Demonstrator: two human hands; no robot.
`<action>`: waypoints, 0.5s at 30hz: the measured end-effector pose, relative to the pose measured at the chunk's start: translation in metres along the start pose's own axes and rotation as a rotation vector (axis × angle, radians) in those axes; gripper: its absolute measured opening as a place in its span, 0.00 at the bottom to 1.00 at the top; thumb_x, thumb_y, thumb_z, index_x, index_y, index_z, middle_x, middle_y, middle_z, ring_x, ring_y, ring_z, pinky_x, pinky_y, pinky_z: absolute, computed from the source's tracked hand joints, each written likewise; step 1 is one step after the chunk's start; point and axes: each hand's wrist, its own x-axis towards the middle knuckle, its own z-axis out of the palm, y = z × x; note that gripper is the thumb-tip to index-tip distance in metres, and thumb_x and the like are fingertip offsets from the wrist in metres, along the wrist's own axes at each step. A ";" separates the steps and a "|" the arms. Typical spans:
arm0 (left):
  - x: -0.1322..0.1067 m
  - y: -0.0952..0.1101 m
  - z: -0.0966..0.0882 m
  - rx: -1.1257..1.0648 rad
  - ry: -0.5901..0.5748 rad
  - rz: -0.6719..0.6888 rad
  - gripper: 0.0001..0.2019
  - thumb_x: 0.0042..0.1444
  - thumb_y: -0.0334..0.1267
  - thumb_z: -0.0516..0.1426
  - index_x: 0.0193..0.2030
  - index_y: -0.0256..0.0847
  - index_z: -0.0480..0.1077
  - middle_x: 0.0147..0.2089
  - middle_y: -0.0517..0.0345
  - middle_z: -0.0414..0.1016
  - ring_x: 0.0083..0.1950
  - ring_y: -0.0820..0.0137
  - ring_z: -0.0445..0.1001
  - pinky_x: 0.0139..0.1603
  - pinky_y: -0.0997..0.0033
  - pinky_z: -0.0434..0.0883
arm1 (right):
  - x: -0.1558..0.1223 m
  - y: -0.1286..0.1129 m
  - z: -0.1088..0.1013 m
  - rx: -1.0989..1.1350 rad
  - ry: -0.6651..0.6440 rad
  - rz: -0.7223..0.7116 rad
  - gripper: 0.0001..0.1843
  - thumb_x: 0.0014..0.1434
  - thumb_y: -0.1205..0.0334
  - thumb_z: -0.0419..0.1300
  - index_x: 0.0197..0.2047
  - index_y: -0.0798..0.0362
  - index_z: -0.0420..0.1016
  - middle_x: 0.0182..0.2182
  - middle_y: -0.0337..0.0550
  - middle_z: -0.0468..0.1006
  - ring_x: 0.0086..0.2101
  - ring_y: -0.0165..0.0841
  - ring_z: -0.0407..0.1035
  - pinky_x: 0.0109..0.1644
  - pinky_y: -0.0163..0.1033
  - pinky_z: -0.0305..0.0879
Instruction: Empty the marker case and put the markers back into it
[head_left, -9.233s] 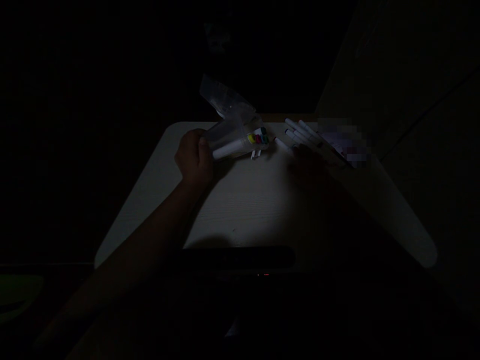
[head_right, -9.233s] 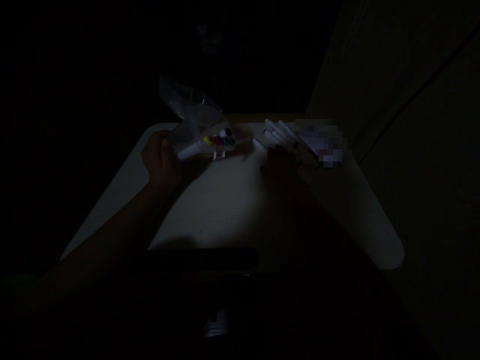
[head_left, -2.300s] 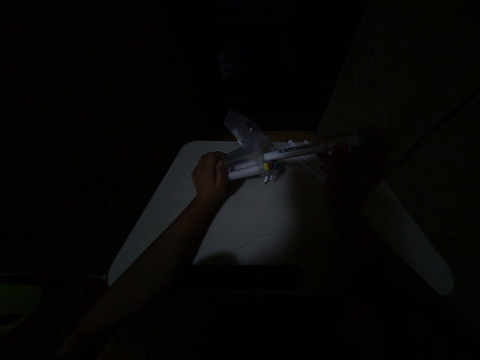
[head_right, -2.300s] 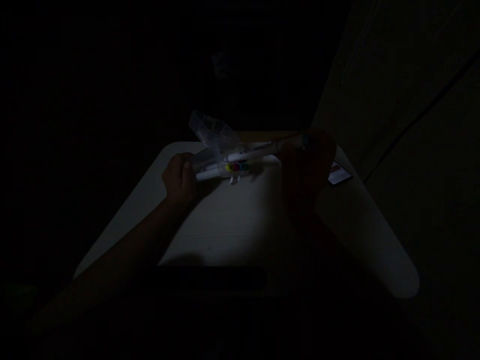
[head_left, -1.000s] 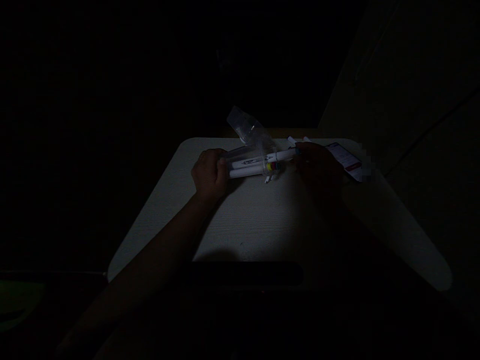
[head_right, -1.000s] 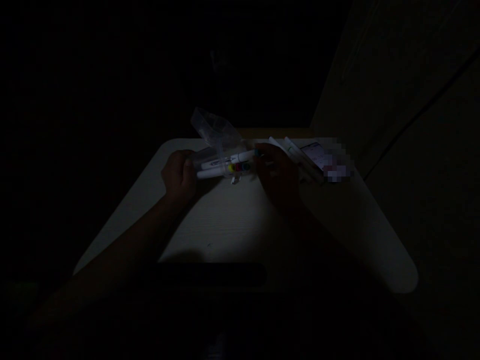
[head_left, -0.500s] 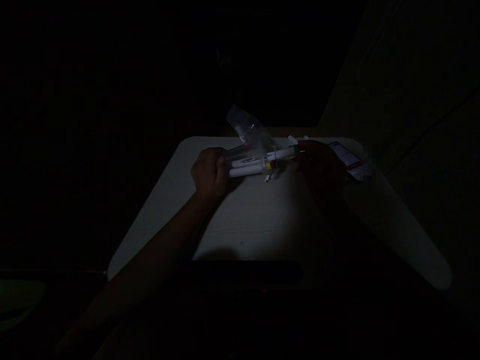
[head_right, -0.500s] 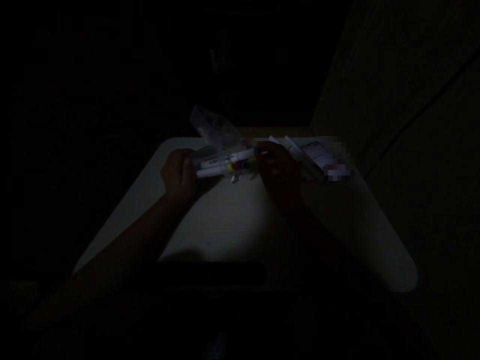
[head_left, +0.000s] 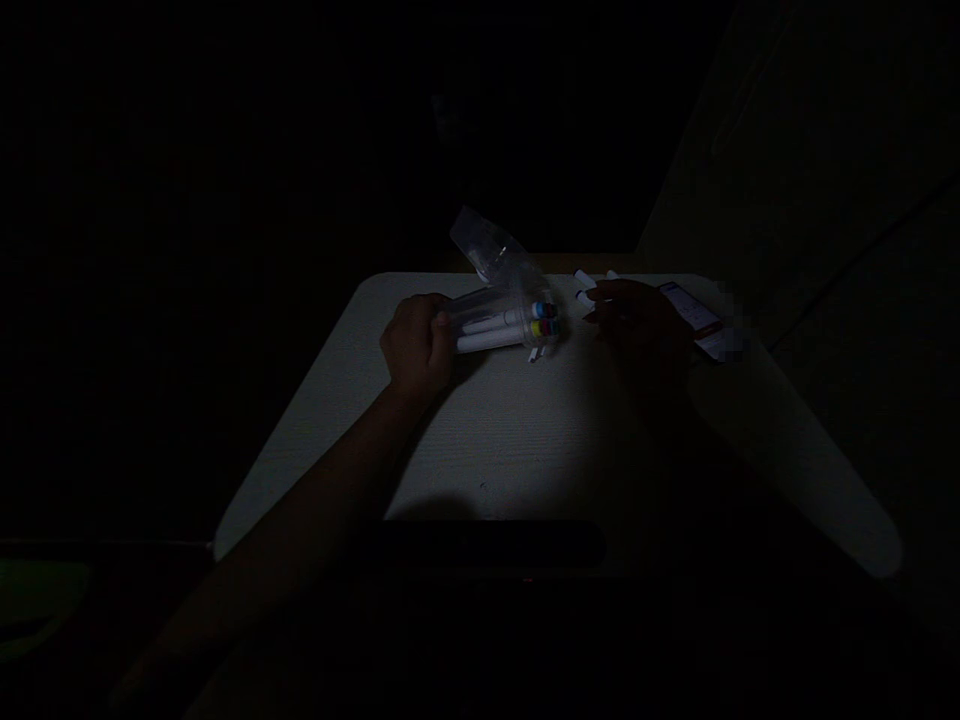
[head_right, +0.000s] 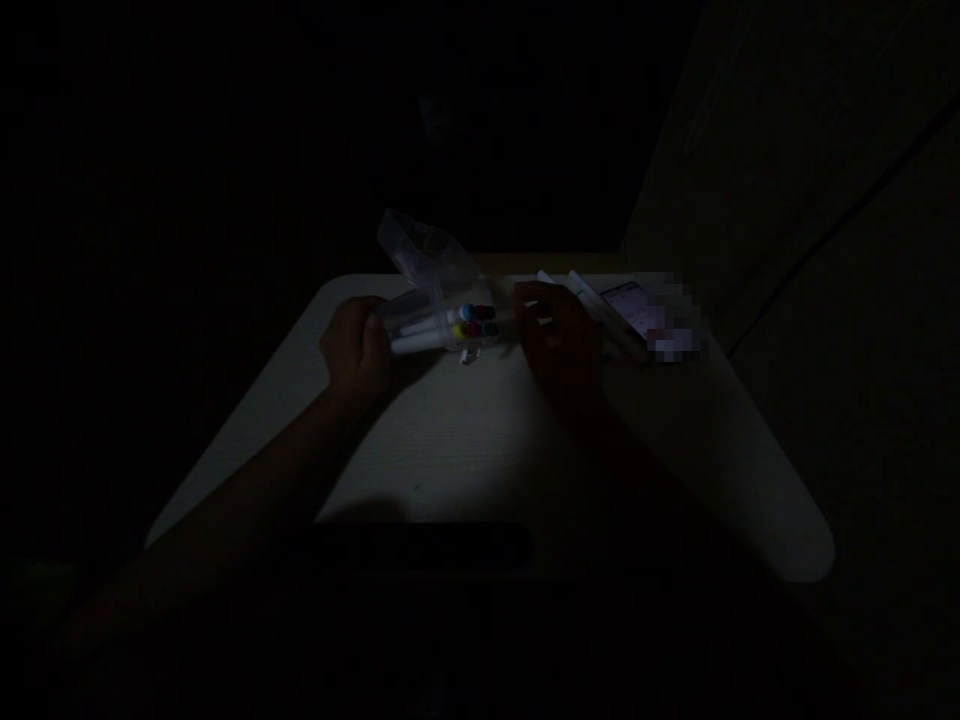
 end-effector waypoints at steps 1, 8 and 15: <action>0.000 0.000 0.000 0.002 -0.002 -0.001 0.24 0.66 0.51 0.40 0.44 0.39 0.70 0.40 0.47 0.74 0.44 0.61 0.72 0.44 0.61 0.66 | 0.001 0.001 -0.001 -0.035 0.014 0.005 0.11 0.62 0.59 0.55 0.44 0.50 0.75 0.43 0.42 0.81 0.38 0.31 0.76 0.38 0.36 0.74; 0.001 0.001 0.000 0.028 -0.014 -0.019 0.25 0.66 0.52 0.38 0.44 0.39 0.70 0.40 0.47 0.74 0.43 0.60 0.72 0.43 0.61 0.66 | 0.012 0.048 -0.018 -0.412 -0.051 0.001 0.17 0.56 0.62 0.54 0.47 0.56 0.76 0.47 0.53 0.80 0.48 0.41 0.74 0.55 0.49 0.70; 0.000 0.001 -0.001 0.018 -0.021 -0.016 0.24 0.66 0.51 0.39 0.44 0.39 0.70 0.40 0.46 0.75 0.44 0.60 0.72 0.44 0.60 0.66 | 0.018 0.088 -0.020 -0.807 -0.447 0.068 0.24 0.56 0.64 0.54 0.54 0.58 0.76 0.51 0.58 0.77 0.51 0.49 0.71 0.58 0.55 0.65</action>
